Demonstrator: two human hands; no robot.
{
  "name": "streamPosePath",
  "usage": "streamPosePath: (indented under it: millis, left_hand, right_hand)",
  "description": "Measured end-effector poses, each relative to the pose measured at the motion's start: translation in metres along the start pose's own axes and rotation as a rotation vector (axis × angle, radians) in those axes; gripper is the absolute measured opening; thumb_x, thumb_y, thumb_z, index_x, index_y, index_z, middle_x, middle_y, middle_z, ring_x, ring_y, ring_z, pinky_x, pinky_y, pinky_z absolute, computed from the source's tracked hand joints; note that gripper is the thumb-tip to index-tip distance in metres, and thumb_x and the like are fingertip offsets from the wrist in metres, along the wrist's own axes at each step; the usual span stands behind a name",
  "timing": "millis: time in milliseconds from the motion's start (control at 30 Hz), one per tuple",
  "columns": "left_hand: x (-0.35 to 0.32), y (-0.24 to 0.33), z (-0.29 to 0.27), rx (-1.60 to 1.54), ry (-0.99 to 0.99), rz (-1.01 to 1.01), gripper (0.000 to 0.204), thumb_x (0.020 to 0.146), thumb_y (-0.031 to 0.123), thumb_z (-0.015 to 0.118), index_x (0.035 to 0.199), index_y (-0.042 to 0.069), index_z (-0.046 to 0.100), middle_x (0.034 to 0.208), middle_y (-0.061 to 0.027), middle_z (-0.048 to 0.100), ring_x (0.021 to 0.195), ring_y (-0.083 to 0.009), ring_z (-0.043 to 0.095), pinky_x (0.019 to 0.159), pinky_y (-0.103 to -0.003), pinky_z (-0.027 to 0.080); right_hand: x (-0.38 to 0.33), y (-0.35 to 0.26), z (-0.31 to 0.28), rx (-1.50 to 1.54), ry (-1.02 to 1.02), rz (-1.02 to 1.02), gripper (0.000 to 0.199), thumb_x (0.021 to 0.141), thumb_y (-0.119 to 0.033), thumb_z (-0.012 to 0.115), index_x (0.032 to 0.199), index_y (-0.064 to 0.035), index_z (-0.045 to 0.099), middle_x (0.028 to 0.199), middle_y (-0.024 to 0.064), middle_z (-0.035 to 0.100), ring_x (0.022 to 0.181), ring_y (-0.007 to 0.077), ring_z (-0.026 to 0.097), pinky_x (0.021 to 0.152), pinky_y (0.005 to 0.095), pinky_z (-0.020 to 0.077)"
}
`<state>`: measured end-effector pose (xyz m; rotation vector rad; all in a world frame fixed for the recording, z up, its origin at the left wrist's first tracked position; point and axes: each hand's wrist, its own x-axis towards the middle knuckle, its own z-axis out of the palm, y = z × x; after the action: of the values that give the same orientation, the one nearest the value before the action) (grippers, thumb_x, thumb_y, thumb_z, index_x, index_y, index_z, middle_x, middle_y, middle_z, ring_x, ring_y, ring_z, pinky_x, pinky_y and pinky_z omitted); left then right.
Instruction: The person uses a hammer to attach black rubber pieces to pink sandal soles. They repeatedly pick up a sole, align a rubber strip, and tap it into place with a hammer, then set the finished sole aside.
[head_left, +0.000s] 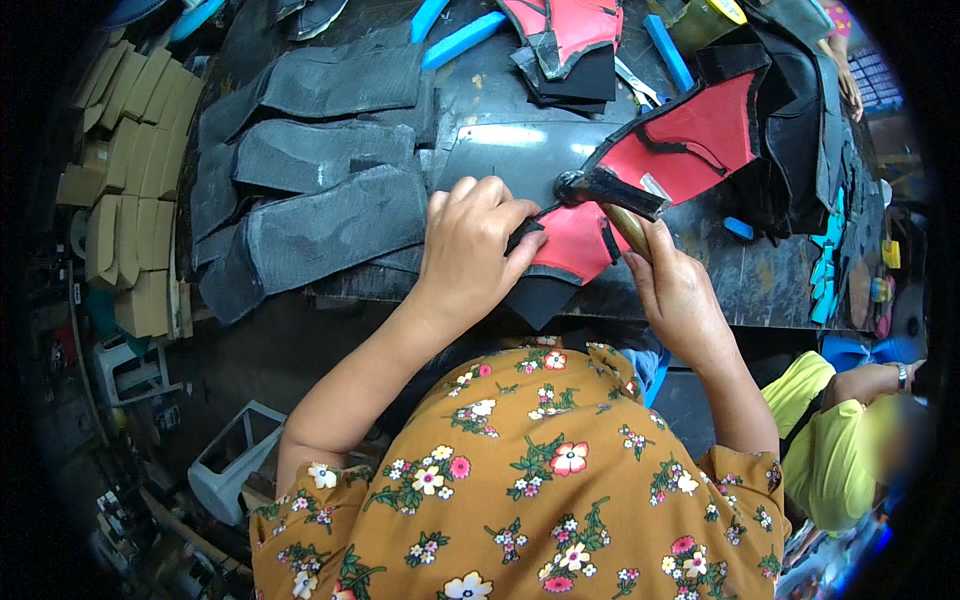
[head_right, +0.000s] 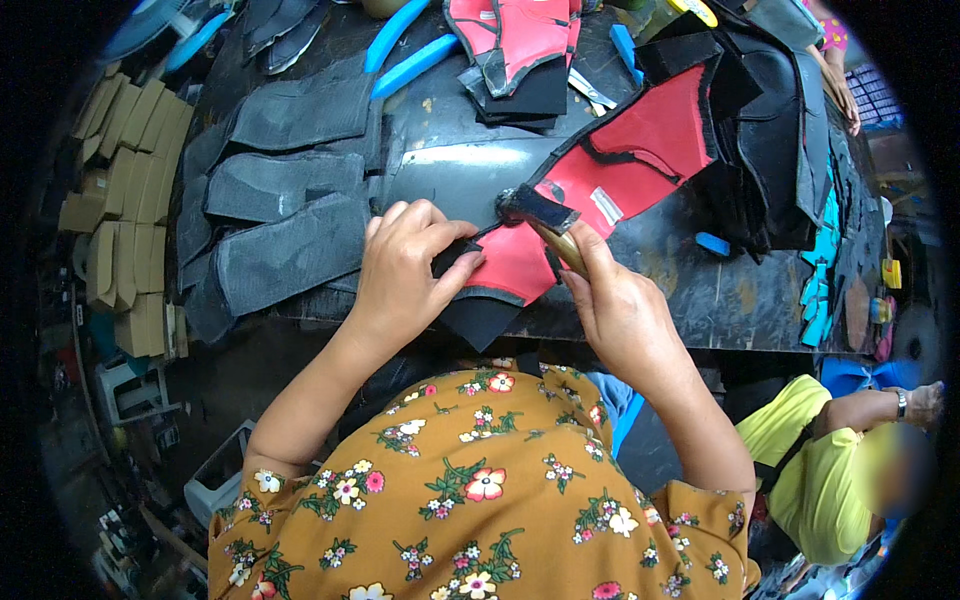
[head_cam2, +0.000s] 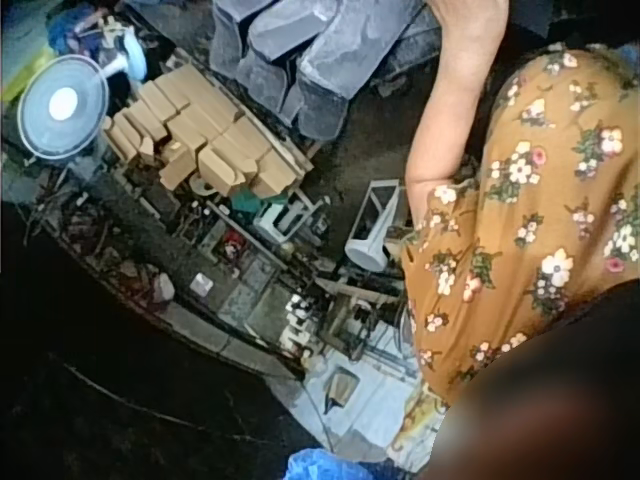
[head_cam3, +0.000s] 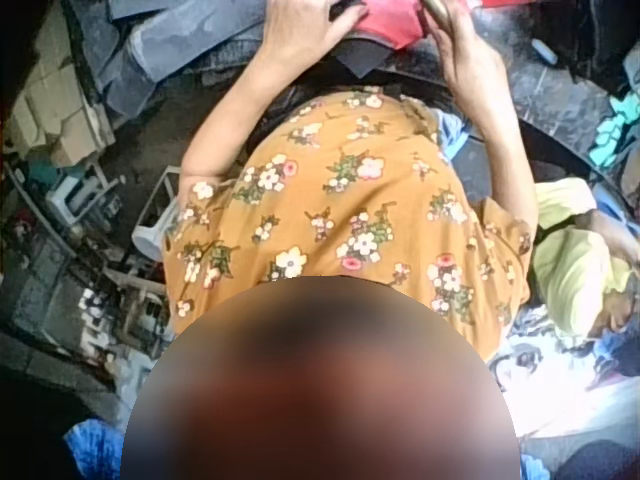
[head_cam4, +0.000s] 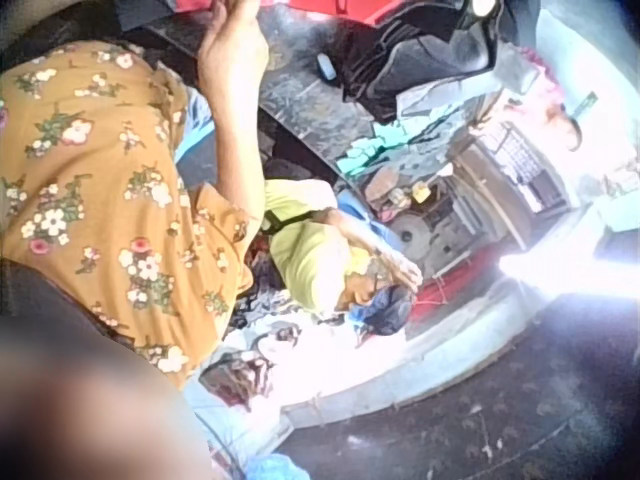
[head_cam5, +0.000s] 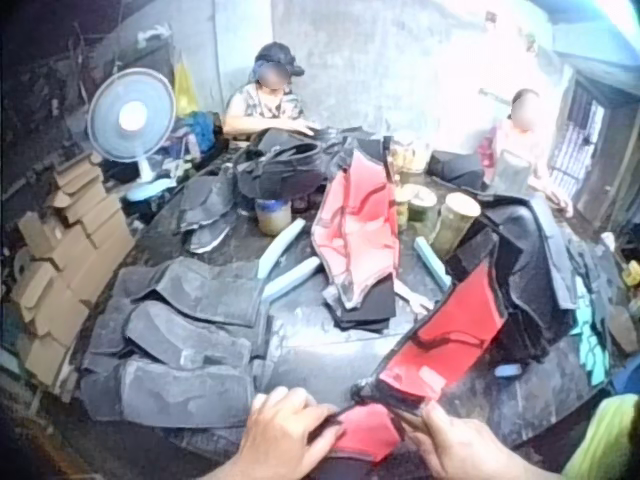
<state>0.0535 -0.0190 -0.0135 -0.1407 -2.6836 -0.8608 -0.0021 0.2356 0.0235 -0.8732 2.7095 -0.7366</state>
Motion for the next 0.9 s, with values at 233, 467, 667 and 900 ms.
streamPosePath:
  millis: [233, 467, 667, 900]
  left_hand:
    - [-0.003, -0.001, 0.008, -0.046, 0.018, 0.123, 0.015, 0.084, 0.010, 0.082, 0.098, 0.005, 0.077, 0.087, -0.0069, 0.065, 0.085, -0.0284, 0.064, 0.077, -0.042, 0.049]
    - [-0.006, -0.003, 0.007, -0.256, -0.024, -0.043, 0.016, 0.085, 0.006, 0.081, 0.099, 0.001, 0.075, 0.092, -0.0120, 0.069, 0.084, -0.0321, 0.069, 0.077, -0.040, 0.057]
    - [-0.007, -0.005, 0.005, -0.132, -0.005, 0.146, 0.015, 0.085, 0.003, 0.079, 0.099, 0.002, 0.074, 0.094, -0.0126, 0.070, 0.088, -0.0335, 0.071, 0.079, -0.041, 0.058]
    - [-0.013, -0.008, 0.010, -0.108, 0.076, 0.202, 0.015, 0.085, 0.002, 0.079, 0.097, 0.003, 0.071, 0.094, -0.0112, 0.068, 0.082, -0.0313, 0.070, 0.072, -0.040, 0.057]
  right_hand:
    - [-0.004, -0.010, -0.010, 0.149, 0.154, -0.080, 0.049, 0.106, -0.016, 0.061, 0.150, -0.0055, 0.044, 0.101, 0.0319, 0.071, 0.095, 0.0512, 0.070, 0.077, 0.0569, 0.0536]
    - [-0.008, -0.014, -0.003, -0.017, -0.064, 0.005, 0.048, 0.105, -0.015, 0.062, 0.149, -0.0062, 0.045, 0.098, 0.0299, 0.072, 0.092, 0.0507, 0.071, 0.077, 0.0569, 0.0555]
    - [-0.007, -0.018, -0.011, 0.126, -0.017, 0.003, 0.045, 0.105, -0.015, 0.063, 0.146, -0.0043, 0.048, 0.102, 0.0308, 0.072, 0.094, 0.0506, 0.071, 0.077, 0.0548, 0.0550]
    - [-0.008, -0.027, -0.007, 0.057, -0.102, -0.026, 0.046, 0.104, -0.013, 0.063, 0.146, -0.0020, 0.049, 0.102, 0.0309, 0.071, 0.093, 0.0509, 0.070, 0.077, 0.0572, 0.0546]
